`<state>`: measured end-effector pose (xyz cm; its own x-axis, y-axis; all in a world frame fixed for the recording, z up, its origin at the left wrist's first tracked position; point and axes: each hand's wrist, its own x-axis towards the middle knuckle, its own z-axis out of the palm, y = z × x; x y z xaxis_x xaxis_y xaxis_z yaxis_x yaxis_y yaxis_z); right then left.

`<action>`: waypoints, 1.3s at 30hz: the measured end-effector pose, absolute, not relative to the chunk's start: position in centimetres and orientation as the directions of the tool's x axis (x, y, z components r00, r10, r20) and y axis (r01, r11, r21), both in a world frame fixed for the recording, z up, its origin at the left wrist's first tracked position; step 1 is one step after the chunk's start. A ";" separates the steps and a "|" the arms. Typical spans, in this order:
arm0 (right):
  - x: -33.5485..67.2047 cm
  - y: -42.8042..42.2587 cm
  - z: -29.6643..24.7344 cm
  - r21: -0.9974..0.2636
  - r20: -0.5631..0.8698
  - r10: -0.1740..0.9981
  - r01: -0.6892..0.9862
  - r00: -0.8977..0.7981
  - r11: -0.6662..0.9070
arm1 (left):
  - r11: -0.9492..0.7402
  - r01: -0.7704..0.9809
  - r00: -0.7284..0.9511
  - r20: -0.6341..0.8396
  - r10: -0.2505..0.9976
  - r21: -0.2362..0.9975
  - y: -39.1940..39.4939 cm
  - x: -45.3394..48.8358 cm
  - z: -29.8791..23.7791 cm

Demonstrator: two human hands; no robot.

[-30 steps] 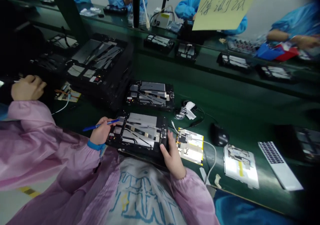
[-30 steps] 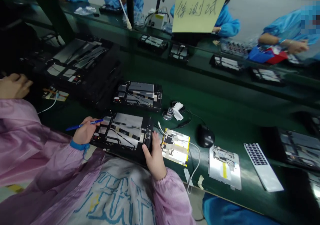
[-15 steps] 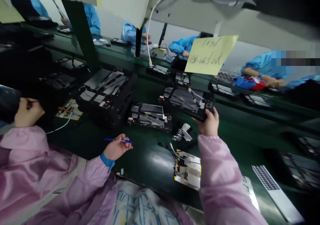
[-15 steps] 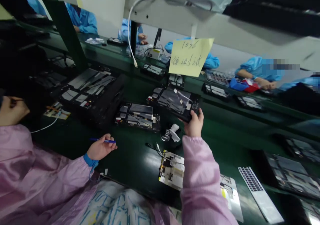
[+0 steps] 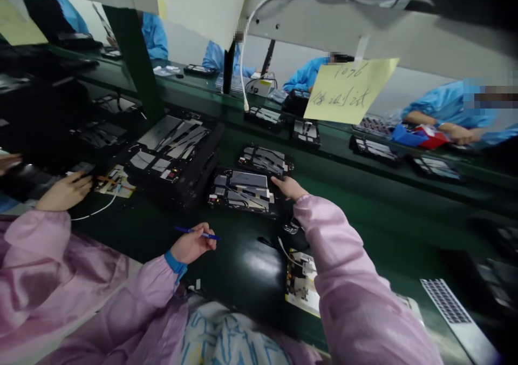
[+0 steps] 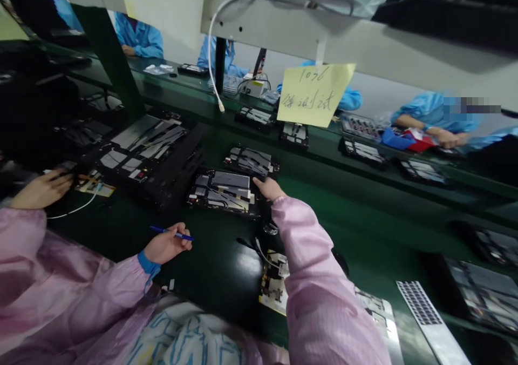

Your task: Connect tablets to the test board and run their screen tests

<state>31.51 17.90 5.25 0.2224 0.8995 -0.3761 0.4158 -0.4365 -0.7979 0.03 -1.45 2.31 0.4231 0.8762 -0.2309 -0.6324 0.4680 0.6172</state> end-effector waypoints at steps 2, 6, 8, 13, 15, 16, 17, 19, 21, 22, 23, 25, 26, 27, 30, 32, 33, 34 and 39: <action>30.8 17.2 5.0 -0.788 -0.432 0.887 0.408 0.166 -0.460 | 0.483 -0.616 0.436 -0.242 0.867 0.623 -1.3 0.1 2.3; 29.8 16.2 5.4 -0.849 -0.442 0.891 0.273 0.102 -0.452 | 0.475 -0.585 0.438 -0.238 0.867 0.657 -1.0 0.1 2.5; 29.4 15.9 6.1 -0.883 -0.425 0.900 0.175 0.097 -0.436 | 0.469 -0.572 0.439 -0.232 0.868 0.673 -0.9 0.1 2.7; 28.7 13.9 8.2 -0.934 -0.353 0.930 -0.086 0.099 -0.345 | 0.414 -0.554 0.372 -0.231 0.899 0.723 -0.6 0.3 2.7; 28.7 12.0 9.0 -0.943 -0.302 0.948 -0.182 0.104 -0.280 | 0.289 -0.560 0.214 -0.202 0.956 0.776 -0.6 0.3 2.4; 28.8 10.8 9.3 -0.943 -0.277 0.955 -0.223 0.110 -0.248 | 0.188 -0.556 0.086 -0.169 0.982 0.809 -0.7 0.2 2.3; 28.9 9.5 9.6 -0.940 -0.256 0.960 -0.260 0.116 -0.220 | 0.074 -0.536 -0.064 -0.127 0.990 0.841 -0.9 0.0 2.2; 29.4 6.4 9.7 -0.929 -0.238 0.963 -0.317 0.124 -0.189 | -0.120 -0.443 -0.332 -0.039 0.942 0.888 -1.4 -0.7 1.9; 29.6 2.9 9.3 -0.914 -0.255 0.960 -0.353 0.116 -0.200 | -0.179 -0.334 -0.450 0.011 0.893 0.925 -2.2 -1.5 1.8; 29.6 1.0 8.9 -0.903 -0.274 0.956 -0.370 0.107 -0.218 | -0.168 -0.290 -0.458 0.017 0.889 0.942 -2.6 -2.0 1.8; 29.3 -0.8 8.3 -0.891 -0.299 0.950 -0.383 0.095 -0.242 | -0.140 -0.254 -0.445 0.013 0.896 0.957 -3.1 -2.4 1.8; 28.5 -4.2 6.9 -0.864 -0.361 0.929 -0.404 0.080 -0.301 | -0.070 -0.190 -0.397 -0.012 0.918 0.979 -3.9 -3.1 2.1; 27.9 -5.6 6.0 -0.852 -0.395 0.916 -0.399 0.070 -0.338 | -0.035 -0.159 -0.367 -0.027 0.930 0.987 -4.2 -3.3 2.3; 27.4 -6.9 5.2 -0.850 -0.418 0.906 -0.379 0.061 -0.366 | -0.001 -0.122 -0.331 -0.040 0.943 0.993 -4.6 -3.5 2.6; 26.3 -9.5 2.9 -0.927 -0.372 0.907 -0.136 0.198 -0.351 | 0.077 0.049 -0.212 -0.065 0.975 0.996 -5.3 -3.5 3.6; 25.9 -10.5 1.8 -0.953 -0.173 0.926 0.182 0.336 -0.243 | 0.109 0.161 -0.149 -0.085 0.985 0.981 -5.7 -3.2 4.4; 25.6 -11.0 1.5 -0.923 -0.051 0.937 0.343 0.344 -0.176 | 0.118 0.211 -0.125 -0.093 0.988 0.970 -5.8 -3.1 4.7; 25.4 -11.3 1.2 -0.871 0.052 0.951 0.479 0.306 -0.107 | 0.123 0.253 -0.104 -0.100 0.990 0.960 -5.9 -2.9 4.9; 24.0 -12.5 0.8 -0.639 0.182 0.983 0.764 0.035 0.091 | 0.124 0.356 -0.064 -0.108 0.992 0.926 -5.7 -2.4 5.6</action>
